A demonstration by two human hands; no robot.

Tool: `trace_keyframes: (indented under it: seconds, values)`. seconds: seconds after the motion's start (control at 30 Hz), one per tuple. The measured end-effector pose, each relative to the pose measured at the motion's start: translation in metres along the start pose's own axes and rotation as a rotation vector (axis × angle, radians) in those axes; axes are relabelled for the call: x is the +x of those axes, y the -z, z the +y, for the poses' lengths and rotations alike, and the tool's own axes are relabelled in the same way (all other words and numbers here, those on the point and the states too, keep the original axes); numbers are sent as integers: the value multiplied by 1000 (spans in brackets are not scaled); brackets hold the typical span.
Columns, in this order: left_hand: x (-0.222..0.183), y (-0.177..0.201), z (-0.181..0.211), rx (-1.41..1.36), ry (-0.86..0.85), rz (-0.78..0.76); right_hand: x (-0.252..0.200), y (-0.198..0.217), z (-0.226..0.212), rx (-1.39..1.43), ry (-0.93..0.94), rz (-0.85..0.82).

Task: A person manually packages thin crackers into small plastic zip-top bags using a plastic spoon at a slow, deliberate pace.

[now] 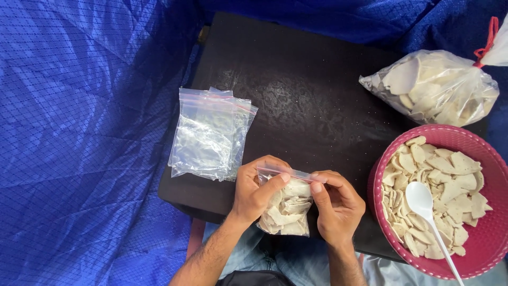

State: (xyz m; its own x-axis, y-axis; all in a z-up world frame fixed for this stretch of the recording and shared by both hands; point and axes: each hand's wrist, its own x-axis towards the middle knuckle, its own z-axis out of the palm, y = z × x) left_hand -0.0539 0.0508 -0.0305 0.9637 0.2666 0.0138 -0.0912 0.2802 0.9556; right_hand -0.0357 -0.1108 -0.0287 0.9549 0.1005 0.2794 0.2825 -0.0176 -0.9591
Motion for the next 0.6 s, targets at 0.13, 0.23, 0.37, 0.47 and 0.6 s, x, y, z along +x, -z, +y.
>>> trace_keyframes:
  seconds: [0.13, 0.23, 0.37, 0.47, 0.6]
  values:
    - [0, -1, 2, 16, 25, 16, -1, 0, -1, -17, -13, 6]
    - [0, -1, 4, 46, 51, 15, 0, 1, 0, -25, -13, 5]
    - [-2, 0, 1, 72, 15, -14, -1, 1, 1, -38, -10, 14]
    - [-3, 0, 1, 96, 14, -7, -1, 2, 2, -39, -15, 18]
    - [-2, -2, 2, 79, 16, 20, 0, 2, 3, -37, -14, 6]
